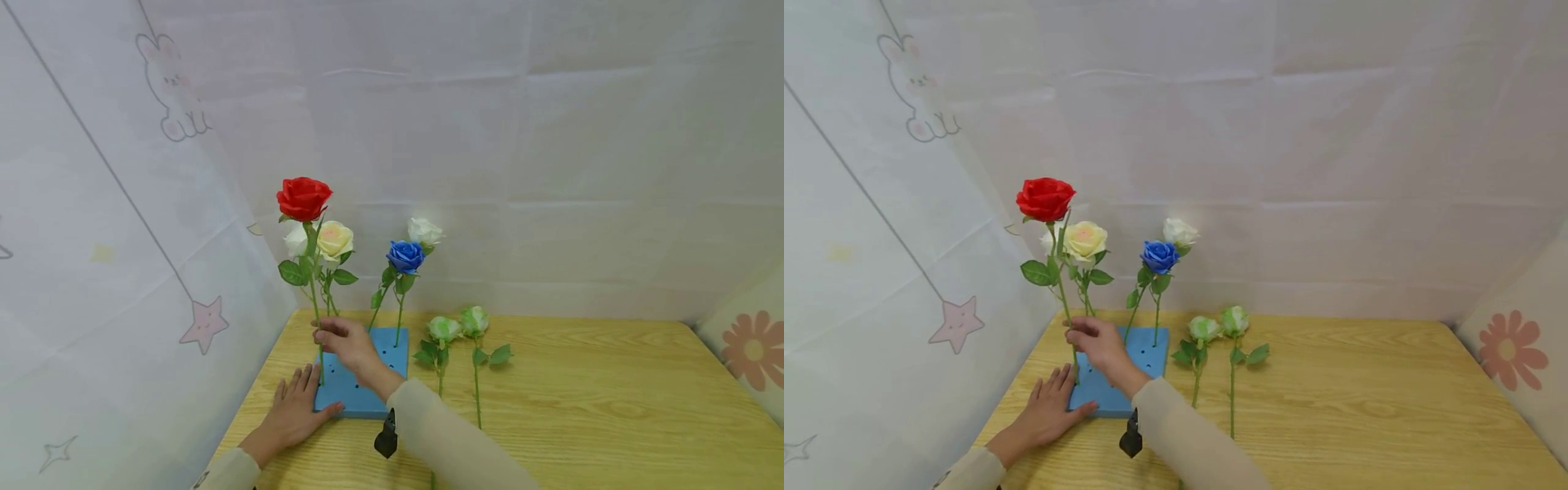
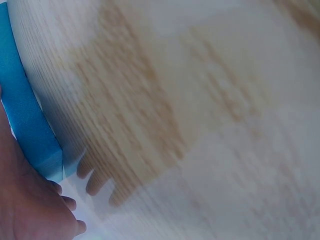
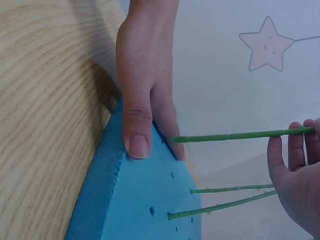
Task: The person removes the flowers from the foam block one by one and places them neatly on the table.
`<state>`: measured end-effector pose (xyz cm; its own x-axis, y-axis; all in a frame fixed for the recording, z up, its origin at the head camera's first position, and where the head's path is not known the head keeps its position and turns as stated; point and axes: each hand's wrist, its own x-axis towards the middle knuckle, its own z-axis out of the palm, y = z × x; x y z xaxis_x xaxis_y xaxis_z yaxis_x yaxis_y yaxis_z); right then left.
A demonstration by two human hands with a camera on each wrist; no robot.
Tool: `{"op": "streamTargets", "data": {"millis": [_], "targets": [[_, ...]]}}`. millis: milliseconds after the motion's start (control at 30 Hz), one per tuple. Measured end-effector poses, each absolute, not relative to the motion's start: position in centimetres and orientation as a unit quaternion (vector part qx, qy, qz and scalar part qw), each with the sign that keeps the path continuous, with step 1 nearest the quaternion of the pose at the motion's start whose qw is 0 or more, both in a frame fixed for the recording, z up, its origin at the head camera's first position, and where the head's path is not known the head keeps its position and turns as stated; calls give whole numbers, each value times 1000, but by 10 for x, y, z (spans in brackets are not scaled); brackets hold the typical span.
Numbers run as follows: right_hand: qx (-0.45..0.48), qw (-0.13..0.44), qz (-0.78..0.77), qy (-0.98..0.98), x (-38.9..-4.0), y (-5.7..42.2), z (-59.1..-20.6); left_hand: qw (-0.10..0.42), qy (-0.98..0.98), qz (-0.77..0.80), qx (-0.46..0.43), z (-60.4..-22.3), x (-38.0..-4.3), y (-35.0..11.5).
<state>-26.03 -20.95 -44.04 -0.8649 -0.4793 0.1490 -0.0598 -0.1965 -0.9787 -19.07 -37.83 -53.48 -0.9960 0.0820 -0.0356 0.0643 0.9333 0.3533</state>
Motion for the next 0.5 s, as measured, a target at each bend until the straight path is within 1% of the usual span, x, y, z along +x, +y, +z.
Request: {"op": "streamTargets", "data": {"millis": [500], "targets": [[-255,132,-728,623,-251,-181,-423,27,985,167,36,-537,-191,-381]]}}
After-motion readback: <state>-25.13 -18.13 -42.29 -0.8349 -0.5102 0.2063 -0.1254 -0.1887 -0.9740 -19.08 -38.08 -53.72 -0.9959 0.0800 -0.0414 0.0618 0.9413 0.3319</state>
